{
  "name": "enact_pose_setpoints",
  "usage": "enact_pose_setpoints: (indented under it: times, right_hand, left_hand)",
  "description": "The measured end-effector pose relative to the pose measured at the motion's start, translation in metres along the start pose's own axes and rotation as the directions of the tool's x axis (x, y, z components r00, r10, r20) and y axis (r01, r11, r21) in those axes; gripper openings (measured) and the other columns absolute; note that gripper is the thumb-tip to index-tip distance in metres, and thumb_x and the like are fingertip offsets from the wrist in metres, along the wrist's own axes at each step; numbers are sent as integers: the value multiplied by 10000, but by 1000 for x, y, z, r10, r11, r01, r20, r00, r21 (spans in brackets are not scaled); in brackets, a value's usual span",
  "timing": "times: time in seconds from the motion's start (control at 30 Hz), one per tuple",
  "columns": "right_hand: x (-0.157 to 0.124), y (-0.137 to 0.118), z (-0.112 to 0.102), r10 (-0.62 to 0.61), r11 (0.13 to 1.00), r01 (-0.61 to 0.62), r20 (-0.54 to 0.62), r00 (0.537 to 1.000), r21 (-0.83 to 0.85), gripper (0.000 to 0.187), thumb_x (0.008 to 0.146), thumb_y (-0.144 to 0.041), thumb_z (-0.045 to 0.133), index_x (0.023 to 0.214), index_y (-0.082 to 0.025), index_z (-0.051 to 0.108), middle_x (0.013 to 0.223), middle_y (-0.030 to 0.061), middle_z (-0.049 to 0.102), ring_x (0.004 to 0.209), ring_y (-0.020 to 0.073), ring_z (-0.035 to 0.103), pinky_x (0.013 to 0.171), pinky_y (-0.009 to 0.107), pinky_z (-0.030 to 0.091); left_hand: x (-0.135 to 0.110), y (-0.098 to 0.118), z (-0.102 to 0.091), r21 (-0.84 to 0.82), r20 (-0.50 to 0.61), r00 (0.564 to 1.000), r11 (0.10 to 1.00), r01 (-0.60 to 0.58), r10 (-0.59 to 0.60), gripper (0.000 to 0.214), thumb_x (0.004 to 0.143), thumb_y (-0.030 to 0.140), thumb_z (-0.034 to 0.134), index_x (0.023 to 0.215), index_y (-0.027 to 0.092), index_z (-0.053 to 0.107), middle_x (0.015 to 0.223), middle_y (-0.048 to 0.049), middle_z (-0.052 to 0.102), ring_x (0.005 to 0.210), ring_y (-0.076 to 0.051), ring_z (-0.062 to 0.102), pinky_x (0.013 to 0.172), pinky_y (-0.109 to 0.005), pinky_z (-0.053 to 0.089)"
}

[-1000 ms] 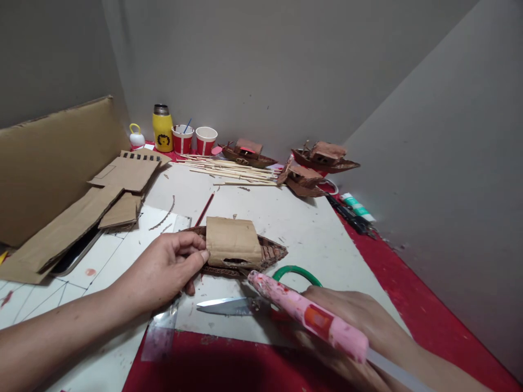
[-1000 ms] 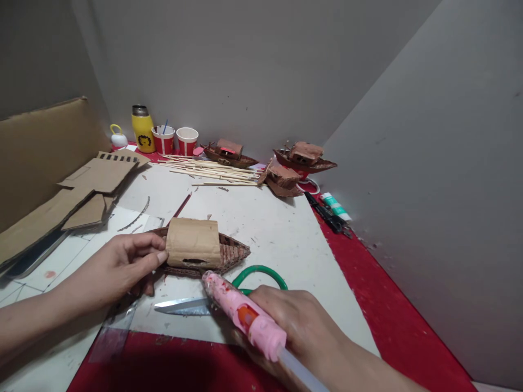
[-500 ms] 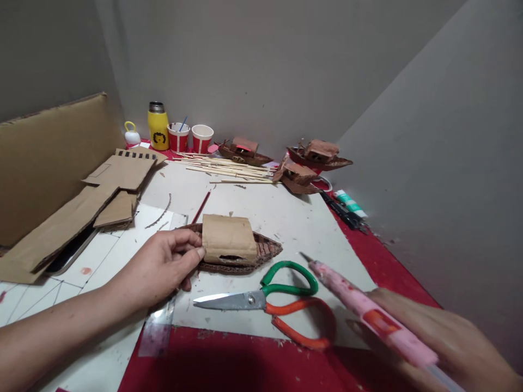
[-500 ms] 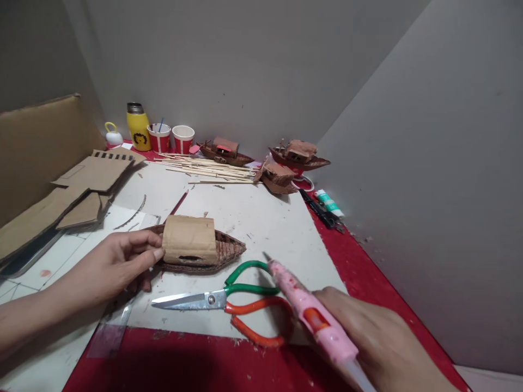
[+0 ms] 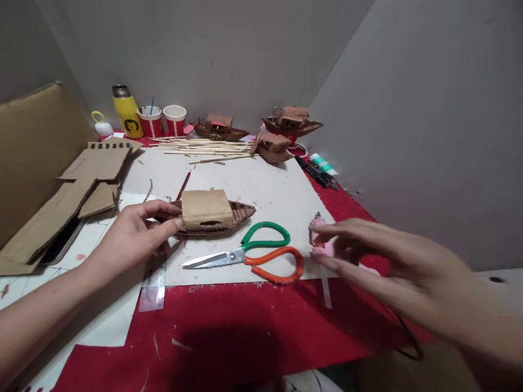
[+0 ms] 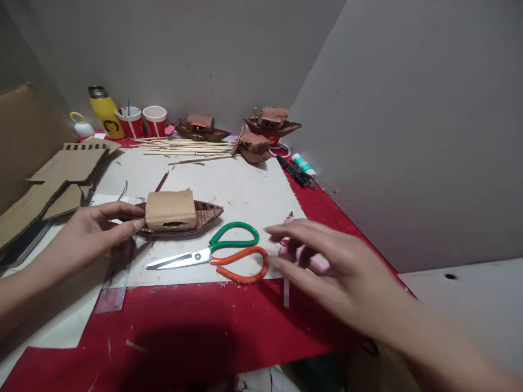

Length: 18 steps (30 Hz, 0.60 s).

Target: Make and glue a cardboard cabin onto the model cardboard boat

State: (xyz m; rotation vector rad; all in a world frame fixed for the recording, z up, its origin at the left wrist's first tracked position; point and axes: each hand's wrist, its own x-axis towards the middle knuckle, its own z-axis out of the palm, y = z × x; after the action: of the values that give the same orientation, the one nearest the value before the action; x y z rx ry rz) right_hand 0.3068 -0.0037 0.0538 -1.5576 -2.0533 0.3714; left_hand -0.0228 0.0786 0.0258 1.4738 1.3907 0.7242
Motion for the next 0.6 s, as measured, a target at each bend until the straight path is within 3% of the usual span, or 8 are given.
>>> enact_pose_setpoints:
  times: [0.07, 0.13, 0.2, 0.27, 0.33, 0.43, 0.6]
  right_hand:
    - [14, -22, 21, 156, 910, -228, 222, 962, 345, 407, 855, -402, 644, 1210, -207, 605, 741, 23, 684, 565, 136, 629, 481, 234, 515]
    - [28, -32, 45, 202, 709, -450, 455, 867, 544, 574, 876, -332, 619, 1401, -229, 412, 610, -56, 616, 403, 83, 505, 362, 181, 397]
    - [40, -35, 66, 202, 570, -531, 520, 830, 627, 581, 887, -267, 592, 1416, -220, 358, 574, -63, 630, 354, 67, 467, 340, 156, 366]
    - [50, -36, 82, 193, 484, -575, 560, 806, 660, 536, 892, -219, 563, 1388, -203, 361, 560, -52, 653, 324, 73, 466, 312, 151, 362]
    - [56, -38, 91, 215, 439, -614, 588, 780, 655, 490, 890, -164, 532, 1355, -188, 377, 543, -48, 661, 301, 78, 464, 287, 148, 356]
    - [64, -45, 99, 274, 412, -661, 607, 746, 627, 440, 879, -77, 478, 1305, -172, 419, 518, -47, 656, 292, 77, 470, 263, 133, 328]
    - [73, -55, 107, 315, 399, -685, 610, 727, 610, 432, 855, -27, 471, 1266, -160, 485, 510, -31, 653, 297, 80, 484, 249, 133, 311]
  left_hand:
    - [-2, 1, -5, 124, -58, 994, 989, -80, 87, 290, 742, 391, 733, 937, 183, 681, 807, -15, 689, 627, -134, 593, 564, -226, 456]
    - [-6, 1, -8, 211, -76, 988, 971, -114, 133, 275, 741, 374, 735, 924, 173, 693, 749, -8, 669, 639, -135, 576, 578, -222, 443]
    - [-11, -1, -7, 219, -41, 996, 974, -64, 75, 319, 743, 365, 733, 988, 167, 684, 576, 32, 587, 520, -118, 514, 496, -217, 401]
    - [-15, -3, -1, 134, 34, 998, 990, 43, -48, 429, 753, 370, 725, 1116, 162, 630, 471, 67, 523, 414, -112, 469, 415, -213, 358]
    - [-17, -7, 7, -4, 122, 983, 990, 141, -139, 512, 768, 364, 712, 1210, 159, 553, 460, 63, 552, 367, -120, 487, 372, -207, 348]
    - [-15, -12, 19, -158, 166, 971, 967, 200, -173, 532, 767, 305, 703, 1245, 165, 516, 499, 37, 612, 358, -123, 534, 349, -187, 358]
    - [-5, -18, 29, -181, 191, 969, 965, 190, -155, 423, 765, 231, 674, 1172, 169, 578, 488, 39, 612, 333, -117, 538, 311, -170, 362]
